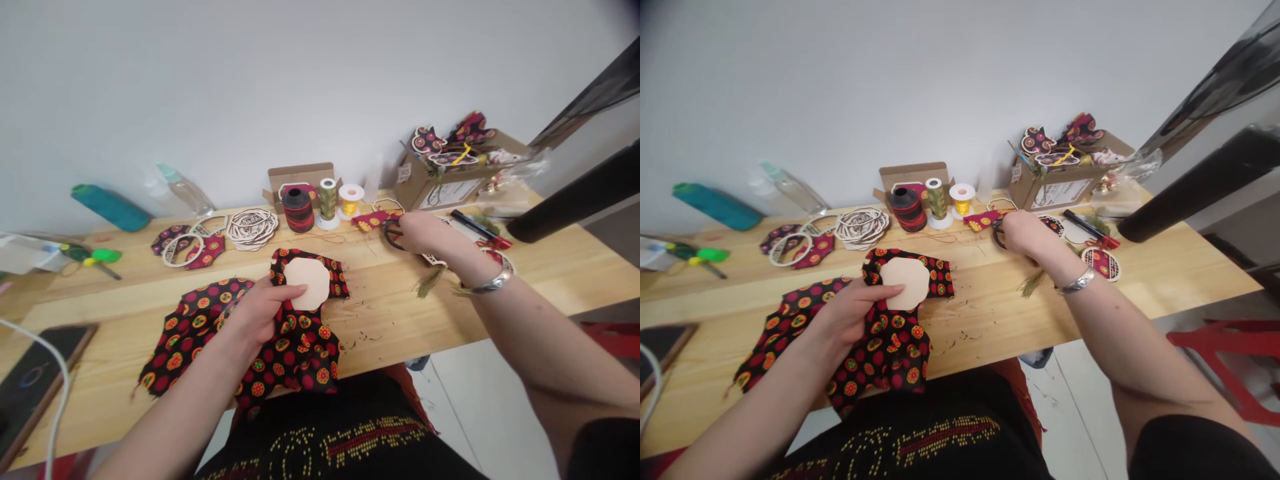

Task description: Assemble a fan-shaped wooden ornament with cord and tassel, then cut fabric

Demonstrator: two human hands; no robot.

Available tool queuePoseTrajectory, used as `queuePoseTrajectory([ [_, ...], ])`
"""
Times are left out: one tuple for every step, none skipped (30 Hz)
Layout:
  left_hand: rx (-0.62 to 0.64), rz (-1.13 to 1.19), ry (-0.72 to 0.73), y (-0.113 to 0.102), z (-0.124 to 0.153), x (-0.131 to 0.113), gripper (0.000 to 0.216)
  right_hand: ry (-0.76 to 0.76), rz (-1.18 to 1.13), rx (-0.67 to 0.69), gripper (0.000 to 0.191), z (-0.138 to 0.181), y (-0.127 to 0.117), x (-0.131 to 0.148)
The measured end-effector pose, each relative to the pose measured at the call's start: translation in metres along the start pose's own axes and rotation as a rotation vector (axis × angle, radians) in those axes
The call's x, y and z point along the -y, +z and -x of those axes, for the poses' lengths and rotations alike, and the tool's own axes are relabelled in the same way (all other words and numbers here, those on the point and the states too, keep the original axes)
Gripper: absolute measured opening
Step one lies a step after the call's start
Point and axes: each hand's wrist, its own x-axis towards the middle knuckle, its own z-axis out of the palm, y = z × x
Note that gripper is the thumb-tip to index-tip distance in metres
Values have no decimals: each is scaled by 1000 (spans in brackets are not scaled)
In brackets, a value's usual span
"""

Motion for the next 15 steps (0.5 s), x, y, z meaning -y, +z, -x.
queuePoseTrajectory([
  [4, 3, -22, 0, 0, -2, 33, 10, 11, 15, 23, 4, -3, -5],
  [3, 8, -42, 0, -1, -3, 35, 21, 24, 37, 23, 8, -6, -9],
  [-6, 18, -61, 0, -1, -5, 37, 29, 41, 69, 22, 13, -9, -14],
  [-19, 32, -82, 0, -2, -6, 39, 36, 55, 96, 21, 18, -10, -17],
  [-35, 51, -103, 1, -3, -7, 42, 39, 62, 118, 20, 23, -11, -20],
  [-54, 71, -123, 1, -4, -8, 44, 38, 66, 134, 20, 27, -12, -23],
  [-68, 91, -142, 2, -5, -8, 45, 30, 61, 148, 21, 30, -13, -26],
  [-76, 107, -157, 3, -6, -9, 46, 16, 51, 167, 23, 33, -13, -29],
  [-75, 117, -169, 3, -6, -8, 46, -2, 35, 186, 25, 35, -14, -32],
  [-71, 121, -177, 3, -7, -8, 45, -25, 12, 201, 26, 36, -15, -36],
  [-62, 122, -183, 4, -7, -8, 44, -49, -18, 211, 27, 36, -16, -39],
  [-54, 120, -189, 4, -8, -7, 43, -73, -50, 211, 27, 36, -18, -42],
  [-47, 118, -196, 4, -8, -7, 42, -92, -76, 203, 28, 36, -19, -44],
  [-44, 118, -202, 4, -8, -6, 41, -109, -92, 189, 29, 35, -21, -45],
  [-42, 119, -208, 4, -7, -6, 41, -125, -98, 179, 29, 34, -22, -45],
])
